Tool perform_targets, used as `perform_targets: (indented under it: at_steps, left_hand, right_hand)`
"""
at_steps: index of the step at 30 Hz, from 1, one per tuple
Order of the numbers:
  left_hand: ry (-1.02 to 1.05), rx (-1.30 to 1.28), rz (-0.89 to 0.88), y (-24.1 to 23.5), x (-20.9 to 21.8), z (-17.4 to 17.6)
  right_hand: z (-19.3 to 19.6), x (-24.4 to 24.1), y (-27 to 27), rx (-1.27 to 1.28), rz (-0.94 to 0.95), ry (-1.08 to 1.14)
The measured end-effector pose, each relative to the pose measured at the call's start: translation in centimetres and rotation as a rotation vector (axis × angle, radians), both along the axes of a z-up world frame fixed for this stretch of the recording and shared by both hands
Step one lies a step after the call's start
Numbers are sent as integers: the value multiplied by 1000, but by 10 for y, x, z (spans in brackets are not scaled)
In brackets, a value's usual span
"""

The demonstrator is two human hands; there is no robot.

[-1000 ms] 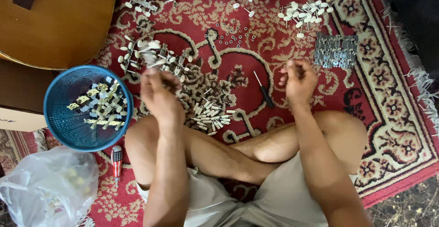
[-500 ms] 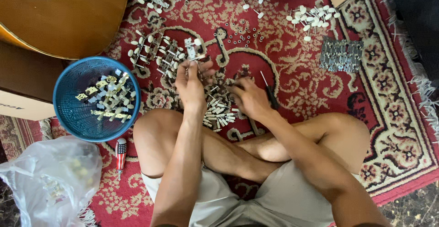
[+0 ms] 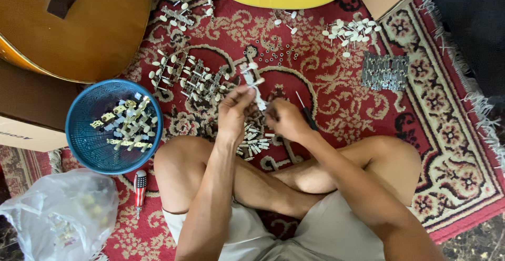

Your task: The person sits on a rug and assembles guitar tuning pegs by inserting white plastic knobs into metal housings and tightening them with a screwdriver. The person handles multiple tuning pegs and small hardware parts scattered on the floor.

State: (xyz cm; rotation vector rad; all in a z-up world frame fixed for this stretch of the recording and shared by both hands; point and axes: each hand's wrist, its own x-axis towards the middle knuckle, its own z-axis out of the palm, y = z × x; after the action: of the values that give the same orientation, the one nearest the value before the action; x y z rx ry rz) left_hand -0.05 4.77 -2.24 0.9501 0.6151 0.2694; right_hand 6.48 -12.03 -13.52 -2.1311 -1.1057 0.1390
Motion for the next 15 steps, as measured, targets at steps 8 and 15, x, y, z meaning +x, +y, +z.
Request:
perform_targets:
  at_steps: [8, 15]
  left_hand:
    - [-34, -33, -255, -23, 1, 4]
    - [-31, -63, -354, -29, 3, -8]
  right_hand:
    - [95, 0, -45, 676, -450, 982]
    - [61, 5, -35, 957, -440, 1297]
